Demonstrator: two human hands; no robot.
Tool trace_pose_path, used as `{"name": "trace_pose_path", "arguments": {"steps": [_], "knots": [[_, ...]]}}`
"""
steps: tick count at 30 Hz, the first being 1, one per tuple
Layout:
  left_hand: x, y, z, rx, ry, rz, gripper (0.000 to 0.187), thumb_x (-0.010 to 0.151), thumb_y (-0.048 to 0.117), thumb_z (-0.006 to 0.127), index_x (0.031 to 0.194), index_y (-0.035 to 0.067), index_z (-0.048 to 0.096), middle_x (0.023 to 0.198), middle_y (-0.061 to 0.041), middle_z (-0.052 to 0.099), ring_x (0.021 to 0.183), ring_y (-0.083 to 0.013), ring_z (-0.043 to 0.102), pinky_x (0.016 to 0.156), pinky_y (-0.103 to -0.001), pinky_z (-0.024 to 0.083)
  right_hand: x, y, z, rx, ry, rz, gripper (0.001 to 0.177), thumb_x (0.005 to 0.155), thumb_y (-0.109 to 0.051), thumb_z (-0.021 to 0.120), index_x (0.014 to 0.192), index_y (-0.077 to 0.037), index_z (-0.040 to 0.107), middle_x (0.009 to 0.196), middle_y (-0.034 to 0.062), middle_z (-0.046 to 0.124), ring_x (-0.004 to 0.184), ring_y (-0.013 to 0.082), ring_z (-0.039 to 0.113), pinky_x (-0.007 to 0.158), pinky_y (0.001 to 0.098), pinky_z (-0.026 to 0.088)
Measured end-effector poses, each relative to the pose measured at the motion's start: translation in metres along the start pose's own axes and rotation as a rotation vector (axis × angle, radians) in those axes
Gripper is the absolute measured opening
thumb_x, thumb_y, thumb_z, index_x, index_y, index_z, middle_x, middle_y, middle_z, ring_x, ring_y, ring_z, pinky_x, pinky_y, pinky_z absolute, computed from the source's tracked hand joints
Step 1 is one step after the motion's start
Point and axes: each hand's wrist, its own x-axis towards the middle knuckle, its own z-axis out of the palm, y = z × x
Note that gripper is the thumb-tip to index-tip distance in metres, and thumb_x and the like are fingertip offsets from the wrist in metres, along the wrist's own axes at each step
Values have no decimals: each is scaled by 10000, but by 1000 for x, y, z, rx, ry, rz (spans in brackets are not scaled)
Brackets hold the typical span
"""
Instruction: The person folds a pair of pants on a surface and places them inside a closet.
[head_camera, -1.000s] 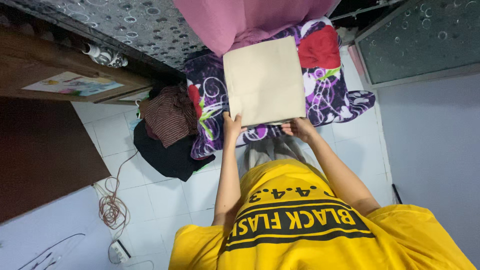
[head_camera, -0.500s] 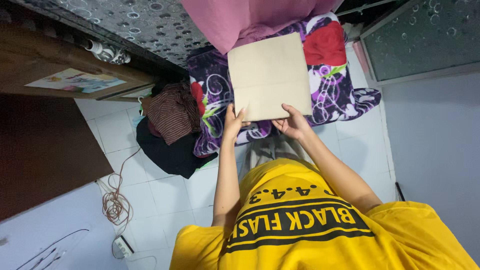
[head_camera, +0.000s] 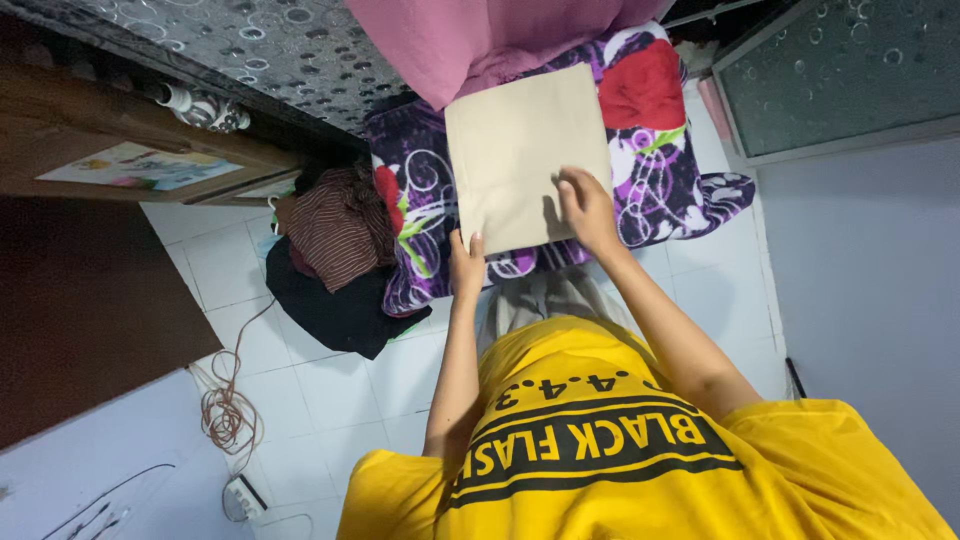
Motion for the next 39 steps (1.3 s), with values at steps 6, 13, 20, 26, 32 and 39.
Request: {"name": "trace_pose_path", "arguments": {"steps": [6,13,20,26,32,39], "knots": [[-6,62,-16,401,83,-55,548,920,318,645,1353,11,509,1365,-243,570,1277,-397,519,1041,-543,407,-3,0,19,-633,-102,-260,604,1046,-404,484,1579,-125,433,1663,149,339,1547,351,244,1223,627,104],[0,127,45,809,22,460,757,931,402,608,1570,99,339,1653,-96,318,1532,-318,260,1233,-568,157,-17,30,43,-1113,-8,-336,638,1061,-443,459,1652,-223,364,1720,62,283,1600,253,210,1269,579,54],[20,115,37,801,85,390,811,974,512,552,1615,86,295,1687,-126,268,1569,-297,223,1271,-505,150,-11,19,18,-698,-17,-138,715,1011,-526,496,1624,-185,358,1703,125,278,1574,296,223,1240,621,81],[19,110,41,807,97,364,815,967,501,547,1619,87,285,1692,-148,257,1571,-299,225,1264,-495,157,13,18,11,-721,-68,-66,719,1020,-527,453,1631,-174,316,1703,117,249,1568,304,208,1220,643,86],[21,105,46,841,96,360,797,982,479,535,1626,89,275,1699,-156,232,1576,-311,210,1257,-517,151,90,34,9,-648,-171,-8,695,1052,-479,404,1637,-128,274,1714,112,186,1585,289,135,1226,633,64],[44,116,55,904,115,267,765,999,427,507,1641,87,268,1717,-168,214,1593,-357,179,1271,-540,126,164,55,11,-559,-20,-131,631,1075,-327,431,1613,-20,306,1681,194,276,1562,355,208,1241,557,165]]}}
